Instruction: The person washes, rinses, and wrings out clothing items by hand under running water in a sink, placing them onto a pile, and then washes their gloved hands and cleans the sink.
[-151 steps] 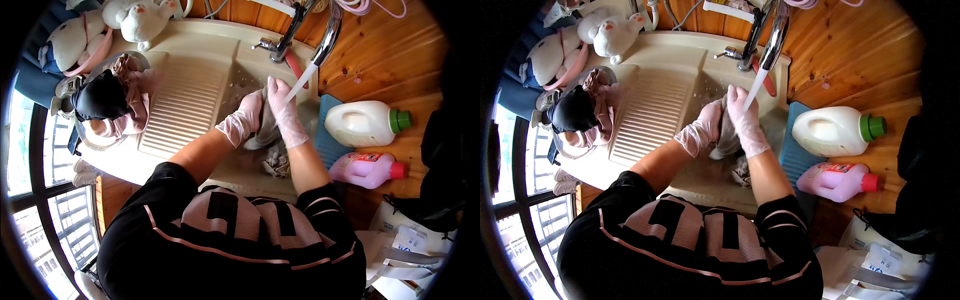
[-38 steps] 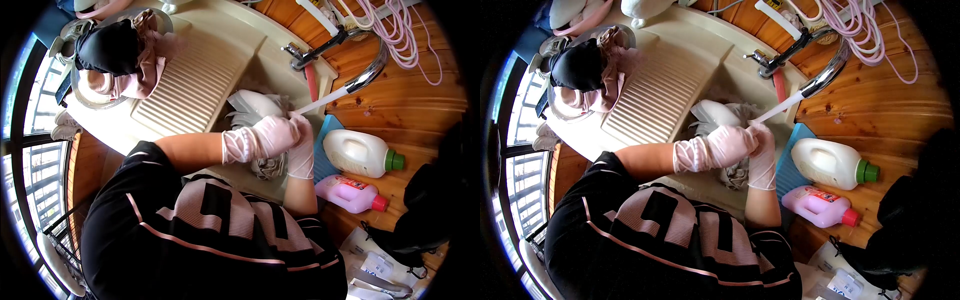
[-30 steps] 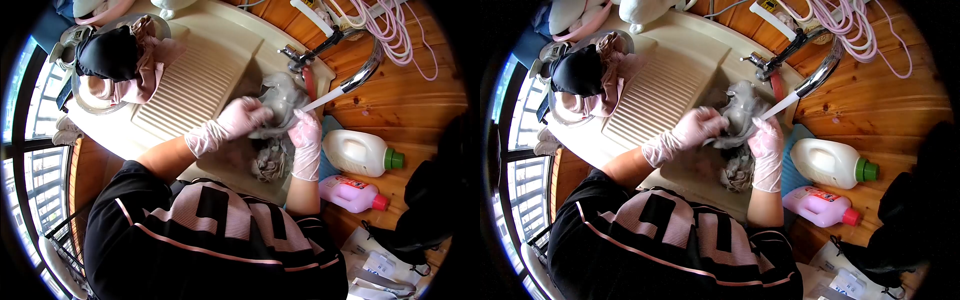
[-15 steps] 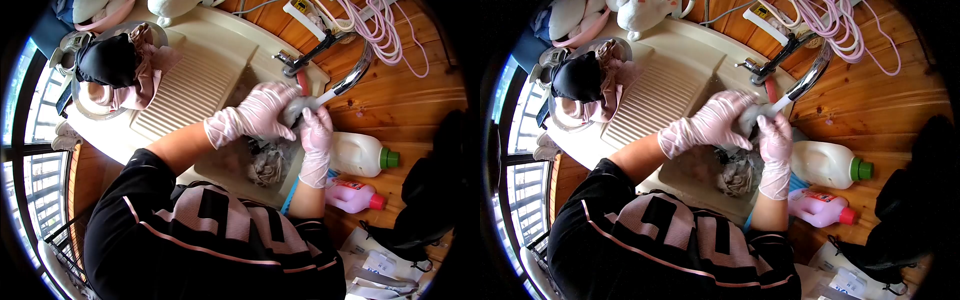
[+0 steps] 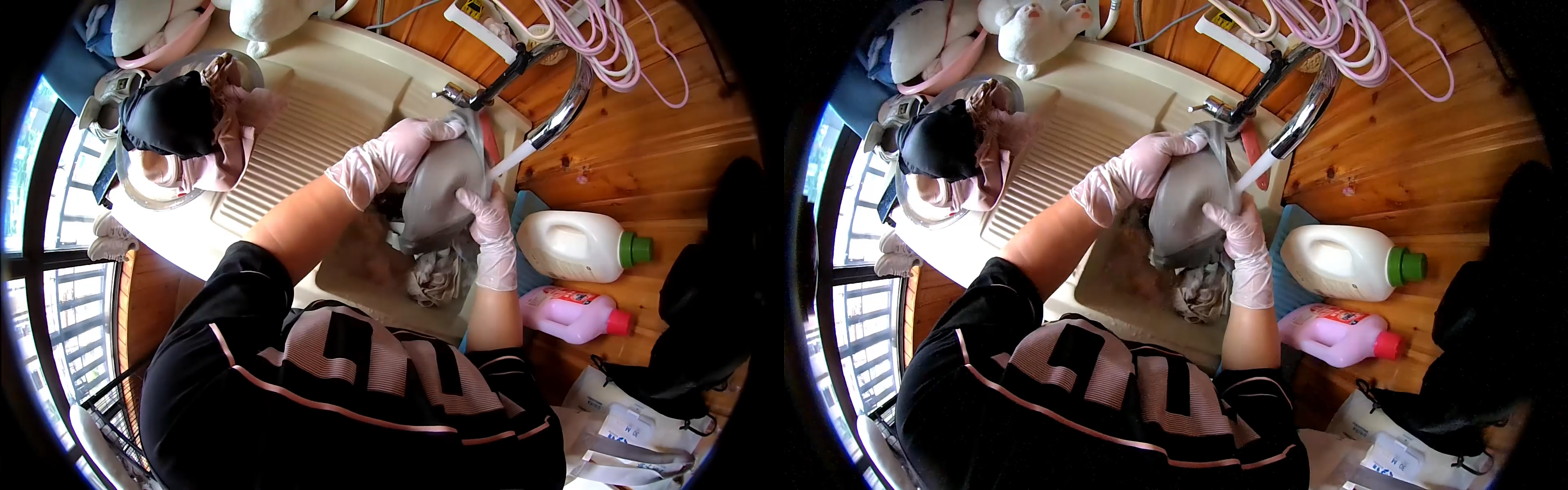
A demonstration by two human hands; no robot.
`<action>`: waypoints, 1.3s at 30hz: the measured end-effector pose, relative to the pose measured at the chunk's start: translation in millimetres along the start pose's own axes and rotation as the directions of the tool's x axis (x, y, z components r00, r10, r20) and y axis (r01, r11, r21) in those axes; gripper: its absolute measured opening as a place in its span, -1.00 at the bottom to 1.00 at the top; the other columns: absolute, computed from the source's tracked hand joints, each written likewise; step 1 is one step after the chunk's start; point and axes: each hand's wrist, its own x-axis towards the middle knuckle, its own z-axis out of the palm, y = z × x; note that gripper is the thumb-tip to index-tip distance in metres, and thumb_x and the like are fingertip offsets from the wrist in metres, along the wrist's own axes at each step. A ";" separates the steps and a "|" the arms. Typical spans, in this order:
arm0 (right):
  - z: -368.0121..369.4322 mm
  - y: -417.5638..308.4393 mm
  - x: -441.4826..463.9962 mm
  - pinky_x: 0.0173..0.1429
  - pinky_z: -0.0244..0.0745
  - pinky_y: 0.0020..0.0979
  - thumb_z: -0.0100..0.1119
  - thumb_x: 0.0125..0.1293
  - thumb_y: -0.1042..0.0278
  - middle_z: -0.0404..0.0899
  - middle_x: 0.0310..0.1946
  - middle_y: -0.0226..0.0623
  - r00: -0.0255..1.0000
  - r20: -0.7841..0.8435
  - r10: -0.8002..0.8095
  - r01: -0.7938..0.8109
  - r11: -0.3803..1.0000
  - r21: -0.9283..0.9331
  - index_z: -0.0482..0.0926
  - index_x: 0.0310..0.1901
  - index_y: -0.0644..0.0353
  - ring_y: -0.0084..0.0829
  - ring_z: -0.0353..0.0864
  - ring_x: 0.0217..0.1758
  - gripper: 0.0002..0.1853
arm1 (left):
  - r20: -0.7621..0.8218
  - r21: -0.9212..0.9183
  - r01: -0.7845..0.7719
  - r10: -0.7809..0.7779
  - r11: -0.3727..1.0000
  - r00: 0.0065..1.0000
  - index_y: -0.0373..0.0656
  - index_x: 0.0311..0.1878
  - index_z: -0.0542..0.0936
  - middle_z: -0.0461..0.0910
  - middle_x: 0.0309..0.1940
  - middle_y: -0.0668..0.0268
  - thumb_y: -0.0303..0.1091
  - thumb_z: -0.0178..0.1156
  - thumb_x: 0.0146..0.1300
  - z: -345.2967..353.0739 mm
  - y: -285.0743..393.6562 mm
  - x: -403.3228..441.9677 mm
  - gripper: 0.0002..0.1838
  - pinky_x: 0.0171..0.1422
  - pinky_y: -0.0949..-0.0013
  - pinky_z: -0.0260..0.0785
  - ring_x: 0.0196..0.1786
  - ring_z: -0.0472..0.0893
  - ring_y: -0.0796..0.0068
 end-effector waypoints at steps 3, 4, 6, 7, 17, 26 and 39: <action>9.0 -10.1 1.8 0.08 0.35 -0.50 0.34 0.03 0.49 0.49 -0.11 -0.42 0.970 -0.230 -0.084 0.121 0.981 0.154 0.40 0.13 0.26 -0.52 0.46 -0.06 -0.43 | 0.117 -0.128 0.021 -0.006 0.991 0.993 -0.25 0.21 0.33 0.45 0.12 0.12 -0.08 0.05 0.33 -22.7 -15.7 5.9 -0.48 0.21 0.16 0.32 0.12 0.48 0.23; 15.8 -19.8 0.2 0.11 0.34 -0.49 0.31 0.04 0.54 0.49 -0.12 -0.42 0.951 -0.300 -0.067 0.145 0.958 0.246 0.40 0.12 0.24 -0.52 0.45 -0.04 -0.45 | 0.181 -0.171 0.012 0.020 0.985 0.983 -0.24 0.25 0.29 0.40 0.18 0.13 -0.04 0.04 0.32 -27.6 -21.9 5.8 -0.43 0.28 0.13 0.25 0.20 0.42 0.23; 19.2 -27.9 2.0 0.14 0.33 -0.48 0.27 0.07 0.57 0.46 -0.06 -0.40 0.955 -0.249 -0.158 0.195 0.972 0.130 0.28 0.22 0.23 -0.50 0.43 -0.01 -0.37 | 0.192 -0.194 0.011 0.027 0.981 0.981 -0.16 0.34 0.19 0.30 0.28 0.20 0.05 0.05 0.30 -29.2 -27.9 4.8 -0.33 0.38 0.12 0.09 0.32 0.28 0.28; 19.4 -30.1 1.0 0.16 0.32 -0.47 0.24 0.09 0.59 0.45 -0.03 -0.39 0.954 -0.222 -0.200 0.221 0.973 0.071 0.22 0.27 0.22 -0.49 0.43 0.00 -0.32 | 0.181 -0.199 -0.035 0.072 0.979 0.981 -0.15 0.34 0.18 0.31 0.27 0.21 0.05 0.05 0.29 -24.3 -33.0 6.1 -0.32 0.37 0.13 0.12 0.31 0.29 0.30; 55.4 -48.4 -16.9 -0.03 0.49 -0.27 0.28 0.06 0.48 0.47 -0.10 -0.06 0.682 0.183 -0.708 0.479 0.244 -0.844 0.46 0.01 0.20 -0.12 0.52 -0.09 -0.58 | -0.061 -0.442 0.003 -0.033 0.897 0.998 -0.11 -0.21 0.53 0.57 -0.44 0.30 -0.19 0.13 0.30 29.3 -55.1 36.7 -0.81 -0.27 0.37 0.51 -0.40 0.57 0.47; 61.3 -27.3 -0.9 -0.14 0.46 -0.26 0.26 0.17 0.28 0.58 -0.35 -0.08 0.618 -0.002 -0.786 0.392 0.311 -0.866 0.51 -0.19 0.29 -0.11 0.58 -0.27 -0.73 | 0.001 -0.371 -0.036 0.039 0.928 0.999 -0.15 -0.20 0.50 0.52 -0.45 0.34 -0.06 -0.03 0.39 25.0 -57.4 30.3 -0.67 -0.21 0.38 0.36 -0.36 0.45 0.50; 19.4 -31.7 13.3 0.36 0.09 -0.37 0.39 0.01 -0.10 0.23 0.26 -0.23 0.930 0.239 -0.280 0.338 0.906 -0.256 0.06 0.34 0.28 -0.36 0.20 0.30 0.00 | -0.268 -0.131 -0.133 0.094 0.983 0.959 -0.21 -0.18 0.56 0.61 -0.29 0.12 -0.05 0.01 0.35 5.0 -53.9 45.2 -0.63 -0.10 0.24 0.47 -0.29 0.59 0.27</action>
